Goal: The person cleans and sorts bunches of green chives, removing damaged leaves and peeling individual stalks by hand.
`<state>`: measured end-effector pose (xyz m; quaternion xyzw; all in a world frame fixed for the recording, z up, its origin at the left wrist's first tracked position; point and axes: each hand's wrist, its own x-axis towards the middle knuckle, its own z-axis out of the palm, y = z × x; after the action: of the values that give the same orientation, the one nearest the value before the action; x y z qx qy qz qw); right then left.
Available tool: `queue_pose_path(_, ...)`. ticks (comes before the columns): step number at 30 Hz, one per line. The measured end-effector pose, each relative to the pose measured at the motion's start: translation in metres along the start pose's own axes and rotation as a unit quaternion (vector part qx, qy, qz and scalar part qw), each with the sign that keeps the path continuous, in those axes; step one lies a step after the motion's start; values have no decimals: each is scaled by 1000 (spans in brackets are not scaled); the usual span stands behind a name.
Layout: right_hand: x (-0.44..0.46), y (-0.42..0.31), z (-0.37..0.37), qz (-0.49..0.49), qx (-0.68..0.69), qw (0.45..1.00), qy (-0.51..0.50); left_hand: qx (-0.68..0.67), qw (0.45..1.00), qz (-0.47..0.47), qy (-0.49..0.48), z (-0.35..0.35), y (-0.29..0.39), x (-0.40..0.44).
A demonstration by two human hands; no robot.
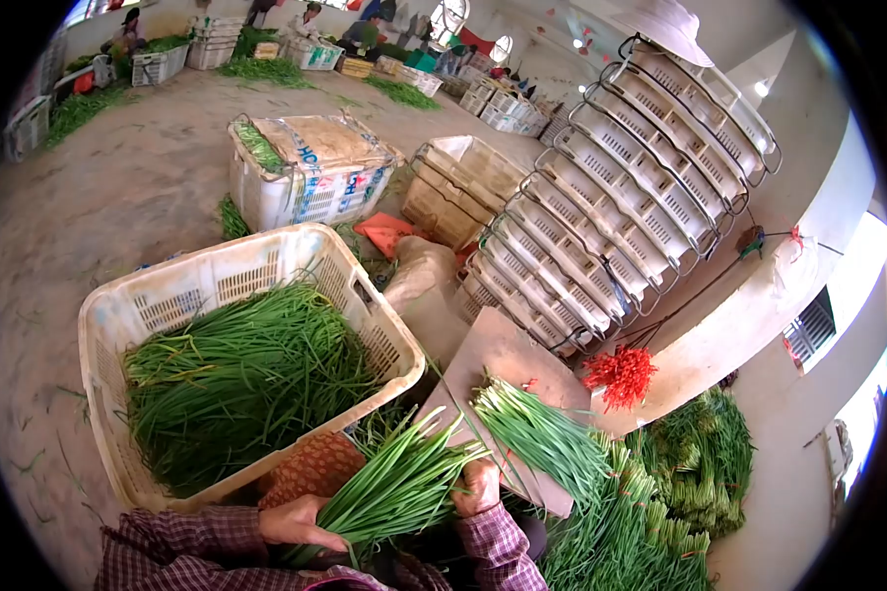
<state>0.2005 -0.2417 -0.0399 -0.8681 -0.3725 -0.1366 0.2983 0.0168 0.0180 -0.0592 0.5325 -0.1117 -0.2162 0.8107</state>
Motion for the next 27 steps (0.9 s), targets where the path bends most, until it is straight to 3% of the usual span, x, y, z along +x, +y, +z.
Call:
queue_pose_path(14, 11, -27, -13, 23, -11, 999, 32, 19, 999, -12, -23, -11, -10, 3)
queue_pose_path(16, 9, -23, -16, -44, -82, 994, 49, 26, 999, -17, -26, -10, -3, 2)
queue_pose_path(20, 3, -22, -24, -19, -59, 996, 63, 28, 999, -3, -21, 2, 11, -1)
queue_pose_path(23, 3, -26, -29, -67, -50, 992, 92, 8, 999, 33, -14, 15, 13, -3)
queue_pose_path(25, -8, -14, -30, 5, -43, 999, 32, 43, 999, -12, 5, 18, 12, -5)
queue_pose_path(27, -12, -15, -35, -17, -32, 998, 48, 88, 996, -33, 13, 22, 13, -11)
